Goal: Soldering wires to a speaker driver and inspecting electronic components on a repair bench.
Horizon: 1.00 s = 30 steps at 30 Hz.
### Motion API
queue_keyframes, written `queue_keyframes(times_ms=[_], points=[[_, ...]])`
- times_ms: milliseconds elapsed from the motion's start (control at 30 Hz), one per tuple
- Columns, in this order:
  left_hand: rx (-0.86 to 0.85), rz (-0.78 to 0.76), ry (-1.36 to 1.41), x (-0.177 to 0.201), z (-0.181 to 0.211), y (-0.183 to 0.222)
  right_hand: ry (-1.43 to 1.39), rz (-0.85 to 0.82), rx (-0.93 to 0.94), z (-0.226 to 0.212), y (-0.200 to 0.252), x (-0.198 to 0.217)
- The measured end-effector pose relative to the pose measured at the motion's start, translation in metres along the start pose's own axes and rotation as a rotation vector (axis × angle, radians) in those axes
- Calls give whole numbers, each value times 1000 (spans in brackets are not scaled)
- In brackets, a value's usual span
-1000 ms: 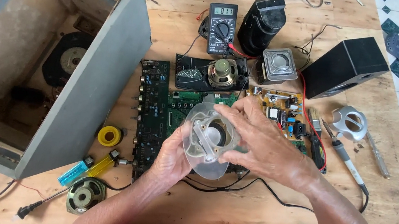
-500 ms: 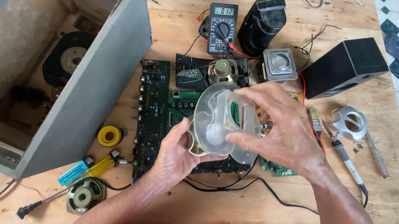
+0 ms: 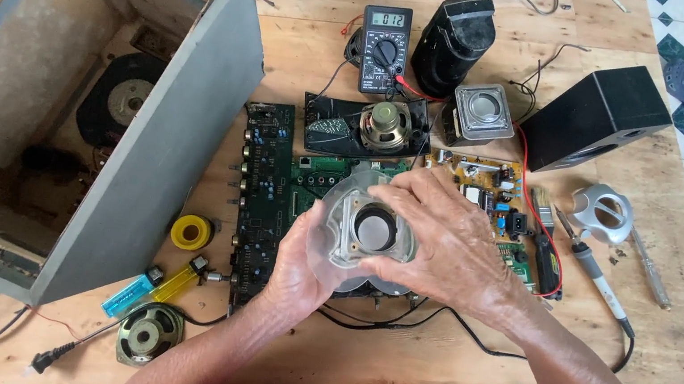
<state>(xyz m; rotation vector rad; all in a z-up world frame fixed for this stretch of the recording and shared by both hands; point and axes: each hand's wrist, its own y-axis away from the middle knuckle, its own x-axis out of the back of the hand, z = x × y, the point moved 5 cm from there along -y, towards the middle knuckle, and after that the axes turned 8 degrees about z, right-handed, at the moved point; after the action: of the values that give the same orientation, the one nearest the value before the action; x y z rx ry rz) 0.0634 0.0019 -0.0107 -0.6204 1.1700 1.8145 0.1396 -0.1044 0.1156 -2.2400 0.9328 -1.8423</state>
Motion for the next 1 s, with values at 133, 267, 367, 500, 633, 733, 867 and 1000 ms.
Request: queue_keyframes(times_ms=[133,267,367,500,633,733,867,1000], points=[[-5,-47,21,4,-4,-4,-52,8,6,-1,0,2],[-11,-116,16,1,-4,-3,-69,-5,-12,0,3,2],[5,-97,31,5,-7,-6,-68,-11,-22,1,7,0],[16,-68,18,7,-7,-7,-63,0,-28,4,10,-3],[160,145,159,-6,-2,0,-156,-35,-121,6,7,-3],[164,142,152,-7,-1,2,-166,-33,-140,5,8,-4],[172,138,140,-5,-2,0,-183,-10,-146,4,10,-6],[180,134,142,-6,-2,1,-198,-10,-155,2,11,-6]])
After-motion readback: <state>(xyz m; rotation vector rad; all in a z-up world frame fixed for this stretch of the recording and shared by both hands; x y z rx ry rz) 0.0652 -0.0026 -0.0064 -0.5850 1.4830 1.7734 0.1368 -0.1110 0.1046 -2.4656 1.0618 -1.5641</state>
